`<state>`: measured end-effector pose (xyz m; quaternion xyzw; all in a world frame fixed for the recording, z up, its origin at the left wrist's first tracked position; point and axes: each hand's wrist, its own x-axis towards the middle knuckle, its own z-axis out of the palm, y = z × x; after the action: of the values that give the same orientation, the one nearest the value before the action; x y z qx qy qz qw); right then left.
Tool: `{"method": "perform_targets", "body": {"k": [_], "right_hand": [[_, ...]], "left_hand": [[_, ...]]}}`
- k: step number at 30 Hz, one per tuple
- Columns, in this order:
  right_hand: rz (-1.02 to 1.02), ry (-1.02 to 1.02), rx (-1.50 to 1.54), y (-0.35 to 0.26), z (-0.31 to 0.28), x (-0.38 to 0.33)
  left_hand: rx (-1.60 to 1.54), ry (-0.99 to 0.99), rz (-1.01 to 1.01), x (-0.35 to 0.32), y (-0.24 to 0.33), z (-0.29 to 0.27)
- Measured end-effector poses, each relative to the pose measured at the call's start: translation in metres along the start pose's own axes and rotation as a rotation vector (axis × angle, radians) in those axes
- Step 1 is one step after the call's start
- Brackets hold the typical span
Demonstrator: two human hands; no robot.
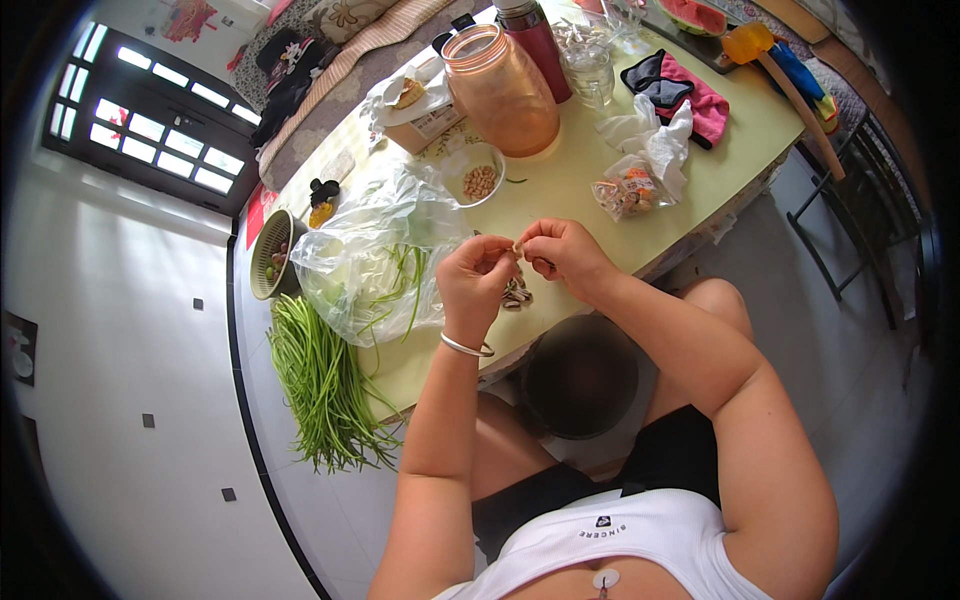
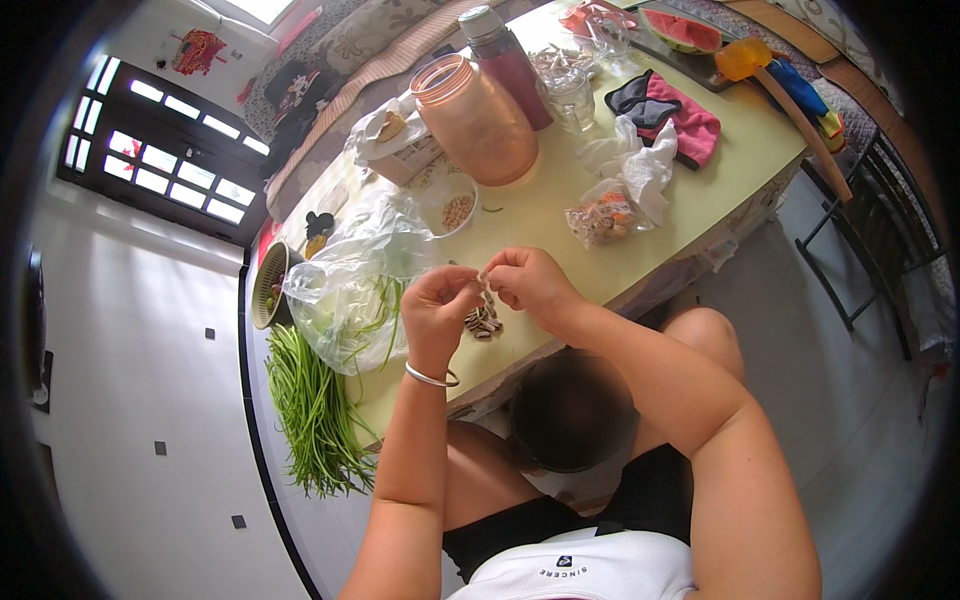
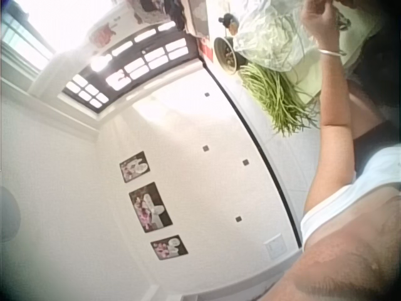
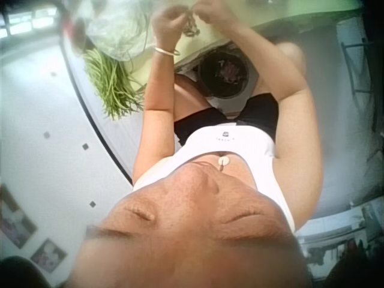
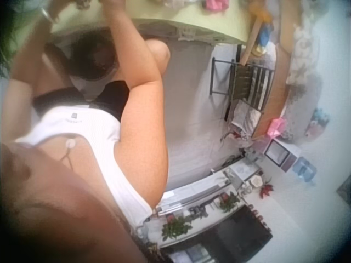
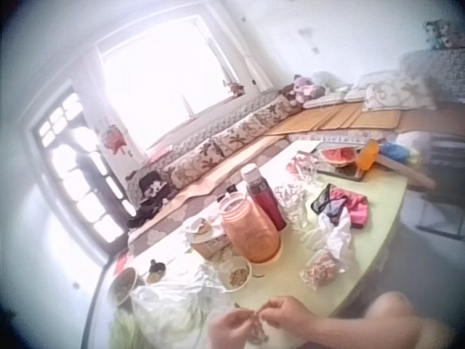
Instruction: The person sits on the floor and peels sunflower seeds by hand, separating the kernels from the shells. The kernels are placed into a small bowl on the table, while the shells are discarded into a bowl on the floor.
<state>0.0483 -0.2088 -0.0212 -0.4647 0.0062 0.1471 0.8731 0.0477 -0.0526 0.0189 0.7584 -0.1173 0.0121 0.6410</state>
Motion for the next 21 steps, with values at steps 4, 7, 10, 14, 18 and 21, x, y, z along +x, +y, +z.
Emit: {"method": "perform_targets", "body": {"k": [4, 7, 10, 14, 18, 21], "right_hand": [[0.118, 0.016, 0.128, -0.004, 0.004, -0.003], [0.205, 0.006, 0.262, -0.006, 0.003, -0.002], [0.224, -0.046, 0.360, -0.001, 0.000, 0.004], [0.254, -0.072, 0.436, -0.006, 0.001, 0.003], [0.231, -0.074, 0.461, -0.002, -0.005, 0.011], [0.186, -0.029, 0.406, -0.014, -0.005, 0.005]], "left_hand": [[0.384, 0.073, 0.271, -0.002, 0.010, 0.004], [0.534, 0.024, 0.447, -0.001, 0.022, 0.009], [0.414, -0.041, 0.402, -0.001, 0.029, 0.013], [0.109, -0.064, 0.269, 0.011, 0.019, 0.006], [0.439, 0.171, 0.285, 0.051, 0.022, -0.013], [0.708, 0.218, 0.365, 0.073, 0.023, -0.024]]}}
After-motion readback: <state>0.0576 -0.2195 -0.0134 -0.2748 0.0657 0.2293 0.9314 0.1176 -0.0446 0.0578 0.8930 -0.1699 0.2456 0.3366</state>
